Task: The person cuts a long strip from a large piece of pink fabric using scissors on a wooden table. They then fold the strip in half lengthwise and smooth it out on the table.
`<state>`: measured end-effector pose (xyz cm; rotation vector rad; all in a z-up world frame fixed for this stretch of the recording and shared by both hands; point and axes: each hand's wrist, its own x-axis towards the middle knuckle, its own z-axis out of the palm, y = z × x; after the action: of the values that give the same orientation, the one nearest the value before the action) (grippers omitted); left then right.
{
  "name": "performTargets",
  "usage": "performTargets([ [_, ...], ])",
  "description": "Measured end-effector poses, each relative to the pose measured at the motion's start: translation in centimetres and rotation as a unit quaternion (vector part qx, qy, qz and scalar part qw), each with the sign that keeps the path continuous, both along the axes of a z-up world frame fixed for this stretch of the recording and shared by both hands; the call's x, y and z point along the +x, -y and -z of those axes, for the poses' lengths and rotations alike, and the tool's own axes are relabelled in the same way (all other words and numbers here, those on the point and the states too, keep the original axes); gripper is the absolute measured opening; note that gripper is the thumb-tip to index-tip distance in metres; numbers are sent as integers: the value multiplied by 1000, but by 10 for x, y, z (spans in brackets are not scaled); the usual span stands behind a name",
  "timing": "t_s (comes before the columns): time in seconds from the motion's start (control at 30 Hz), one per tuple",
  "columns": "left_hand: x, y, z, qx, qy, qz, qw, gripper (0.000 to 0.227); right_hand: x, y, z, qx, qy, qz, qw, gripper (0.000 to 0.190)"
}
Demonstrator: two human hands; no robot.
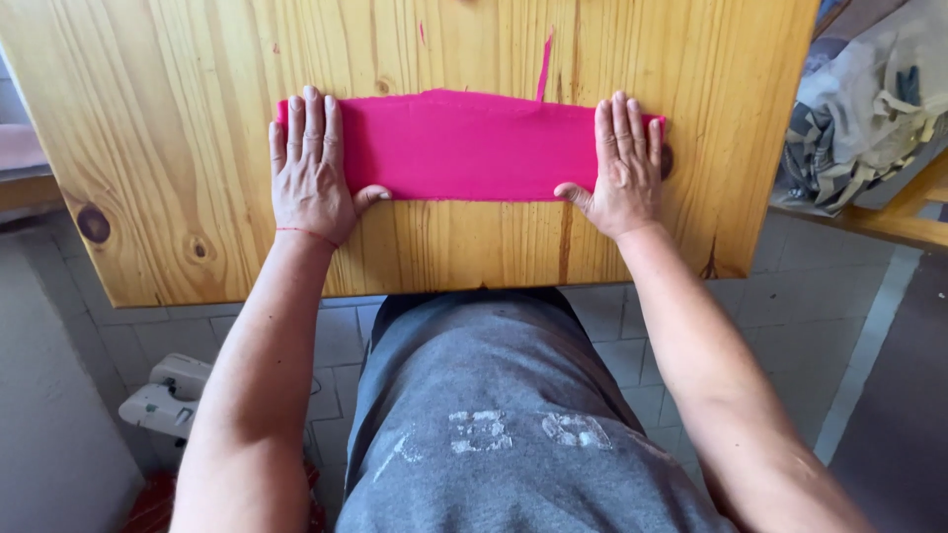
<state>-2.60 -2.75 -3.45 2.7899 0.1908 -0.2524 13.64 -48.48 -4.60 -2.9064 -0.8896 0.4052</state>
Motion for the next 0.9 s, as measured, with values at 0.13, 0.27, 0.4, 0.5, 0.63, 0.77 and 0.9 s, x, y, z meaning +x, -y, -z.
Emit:
performTargets([
  [0.13, 3, -2, 1, 6, 4, -3, 1000, 151, 9, 22, 1, -15, -2, 41, 999, 156],
  [0.27, 5, 2, -7, 7, -76, -13, 997, 150, 11, 54, 22, 47, 36, 57, 997, 158],
  [0.4, 4, -2, -1, -1, -70, -7, 998, 153, 13, 54, 23, 33, 28, 62, 997, 158],
  [0.5, 6, 0, -7, -16, -74, -19, 997, 156, 14, 52, 11, 44, 9, 70, 997, 158],
  [0.63, 7, 9, -34, -12, -82, -28, 996, 156, 8, 36, -4, 12, 24, 63, 998, 157],
  [0.77, 3, 6, -22, -9, -87, -47, 995, 153, 5, 33, 7, 21, 23, 67, 997, 157],
  [0.9, -4, 1, 3, 3, -101, -57, 993, 153, 6, 42, 22, 25, 16, 72, 997, 156],
])
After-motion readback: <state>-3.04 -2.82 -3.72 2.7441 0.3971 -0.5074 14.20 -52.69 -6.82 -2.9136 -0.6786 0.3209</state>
